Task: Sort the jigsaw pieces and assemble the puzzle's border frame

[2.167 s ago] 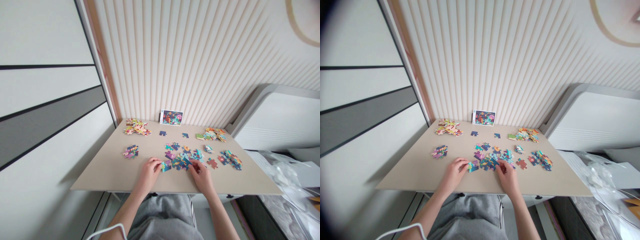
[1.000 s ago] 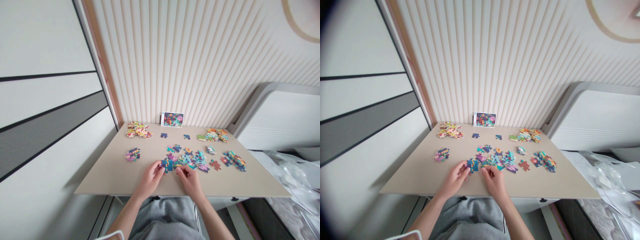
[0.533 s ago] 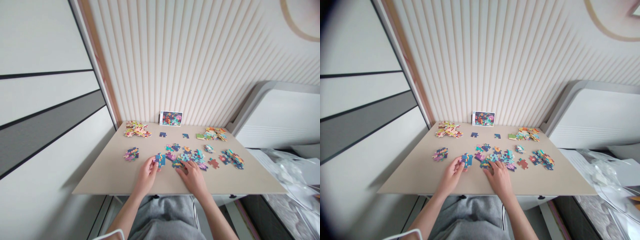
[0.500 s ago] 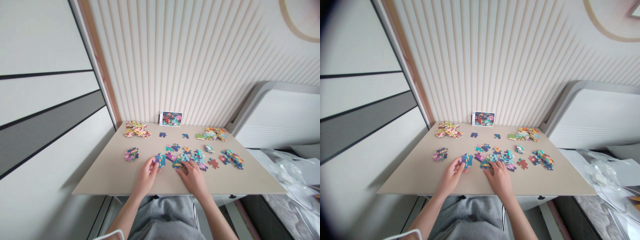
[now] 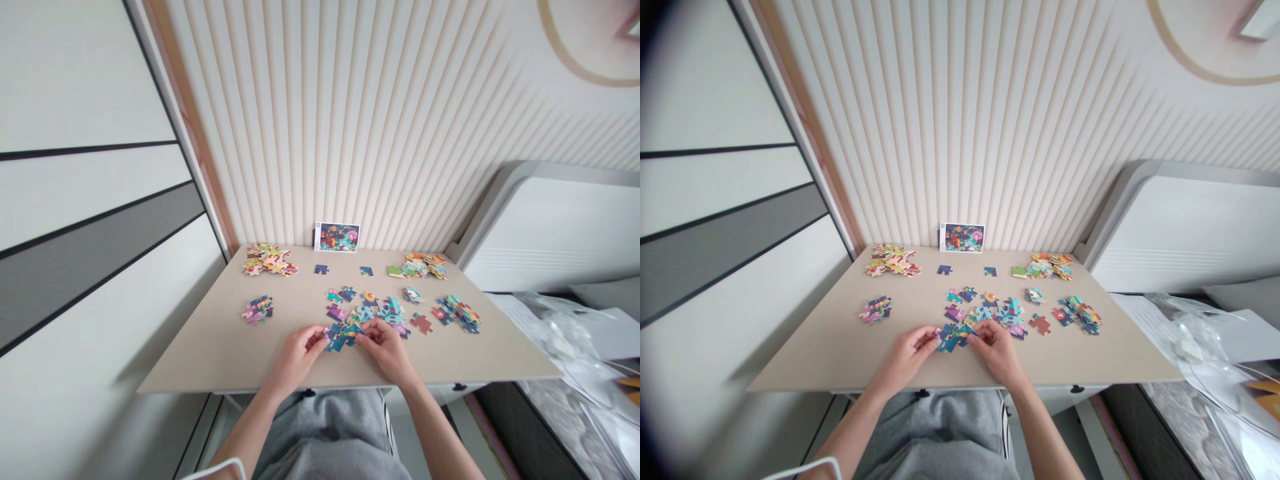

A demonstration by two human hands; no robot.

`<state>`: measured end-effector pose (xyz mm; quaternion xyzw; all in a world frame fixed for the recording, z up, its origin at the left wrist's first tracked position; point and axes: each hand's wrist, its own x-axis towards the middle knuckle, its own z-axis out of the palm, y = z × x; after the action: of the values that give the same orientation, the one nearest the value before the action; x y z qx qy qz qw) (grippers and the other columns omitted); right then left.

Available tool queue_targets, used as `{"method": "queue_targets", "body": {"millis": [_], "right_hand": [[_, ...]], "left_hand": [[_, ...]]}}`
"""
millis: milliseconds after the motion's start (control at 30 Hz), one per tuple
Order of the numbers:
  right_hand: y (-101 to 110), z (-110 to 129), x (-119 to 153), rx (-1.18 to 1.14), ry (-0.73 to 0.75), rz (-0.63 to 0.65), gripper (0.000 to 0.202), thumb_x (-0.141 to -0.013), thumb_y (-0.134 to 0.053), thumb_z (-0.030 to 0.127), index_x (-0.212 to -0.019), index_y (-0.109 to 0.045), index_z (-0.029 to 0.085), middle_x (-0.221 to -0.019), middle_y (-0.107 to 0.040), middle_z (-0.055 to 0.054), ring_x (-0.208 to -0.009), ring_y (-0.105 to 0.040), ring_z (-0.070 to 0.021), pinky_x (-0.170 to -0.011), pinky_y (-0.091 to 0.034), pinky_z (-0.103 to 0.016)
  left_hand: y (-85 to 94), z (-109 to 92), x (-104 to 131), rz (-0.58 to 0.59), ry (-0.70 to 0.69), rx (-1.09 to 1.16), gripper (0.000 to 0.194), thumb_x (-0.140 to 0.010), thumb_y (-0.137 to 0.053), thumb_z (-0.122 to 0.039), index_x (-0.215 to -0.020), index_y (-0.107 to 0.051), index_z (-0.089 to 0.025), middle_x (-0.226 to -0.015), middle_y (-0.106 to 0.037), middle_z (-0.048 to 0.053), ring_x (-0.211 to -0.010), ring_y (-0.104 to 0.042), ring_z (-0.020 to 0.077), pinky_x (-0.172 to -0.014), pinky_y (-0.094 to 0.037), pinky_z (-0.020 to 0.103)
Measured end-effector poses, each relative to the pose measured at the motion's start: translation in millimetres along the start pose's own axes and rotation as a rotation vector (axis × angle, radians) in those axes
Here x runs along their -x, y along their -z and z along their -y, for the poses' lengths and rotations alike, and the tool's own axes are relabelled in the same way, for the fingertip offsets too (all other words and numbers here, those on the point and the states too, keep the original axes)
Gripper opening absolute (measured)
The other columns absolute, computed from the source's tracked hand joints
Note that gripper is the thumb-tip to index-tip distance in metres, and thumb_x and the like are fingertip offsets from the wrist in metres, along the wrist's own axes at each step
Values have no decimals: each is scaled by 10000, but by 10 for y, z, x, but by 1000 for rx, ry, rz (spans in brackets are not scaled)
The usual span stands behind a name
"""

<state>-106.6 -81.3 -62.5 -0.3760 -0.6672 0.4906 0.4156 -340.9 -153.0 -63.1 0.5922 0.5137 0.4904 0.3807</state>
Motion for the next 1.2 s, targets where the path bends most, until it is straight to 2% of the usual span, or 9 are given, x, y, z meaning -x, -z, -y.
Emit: {"method": "queue_targets", "body": {"millis": [100, 233, 333, 467, 567, 700, 800, 867, 1200], "right_hand": [[-10, -14, 4, 43, 5, 32, 346, -879, -747, 530, -969, -651, 209, -784, -673, -2, -690, -569, -164, -653, -427, -281], [-29, -40, 27, 179, 37, 61, 316, -880, -745, 512, -938, -670, 211, -974, -729, -36, -687, -560, -146, -649, -433, -277], [-57, -44, 54, 172, 38, 93, 311, -881, -743, 510, -962, -672, 219, -895, -718, -21, -708, -583, -158, -661, -451, -275], [-5, -11, 31, 162, 102, 11, 352, -885, -736, 514, -1090, -703, 230, -951, -719, -37, -821, -632, -192, -760, -503, -312], [282, -1, -125, 228, 151, -213, 429, -875, -729, 542, -1160, -716, 221, -926, -717, -45, -834, -630, -209, -795, -516, -344], [1026, -110, -492, 381, 98, -588, 609, -856, -656, 658, -1222, -703, 174, -883, -736, -75, -708, -613, -215, -686, -517, -366], [1557, -272, -732, 610, -9, -634, 683, -847, -604, 680, -1234, -722, 130, -895, -772, -123, -766, -668, -258, -720, -516, -384], [1766, -386, -827, 670, -45, -629, 685, -828, -610, 673, -1191, -749, 110, -906, -782, -147, -784, -686, -279, -738, -513, -397], [1832, -624, -881, 914, -52, -614, 536, -879, -578, 575, -1154, -777, 160, -1006, -769, -142, -970, -648, -320, -904, -454, -436]], "left_hand": [[-12, -103, 35, 106, -22, -44, 229, -980, -608, -410, -1029, -725, -220, -959, -762, 31, -888, -701, 195, -812, -527, 268], [-26, -156, 47, 140, -15, -84, 199, -969, -616, -397, -971, -706, -219, -919, -749, 17, -870, -690, 186, -792, -516, 253], [-32, -157, 41, 174, -12, -91, 183, -958, -627, -391, -969, -699, -224, -928, -755, 18, -879, -698, 190, -798, -525, 257], [-28, -114, 40, 136, -39, -104, 231, -958, -625, -371, -1142, -697, -251, -1054, -762, 34, -935, -712, 197, -860, -552, 286], [-15, -75, 47, 46, -60, -147, 303, -986, -594, -390, -1249, -675, -266, -1114, -750, 52, -944, -712, 193, -874, -566, 299], [-1, -86, 58, 73, -106, -195, 298, -1018, -542, -418, -1203, -719, -264, -1088, -749, 68, -925, -709, 198, -852, -574, 297], [3, -121, 60, 100, -132, -208, 296, -1027, -533, -411, -1182, -741, -267, -1091, -750, 69, -950, -706, 204, -874, -567, 298], [2, -133, 60, 101, -138, -209, 292, -1031, -530, -399, -1184, -742, -269, -1090, -749, 65, -953, -702, 204, -874, -563, 295], [-5, -137, 74, 106, -133, -231, 287, -1043, -509, -397, -1166, -731, -264, -1100, -736, 65, -968, -692, 202, -884, -554, 296]]}}
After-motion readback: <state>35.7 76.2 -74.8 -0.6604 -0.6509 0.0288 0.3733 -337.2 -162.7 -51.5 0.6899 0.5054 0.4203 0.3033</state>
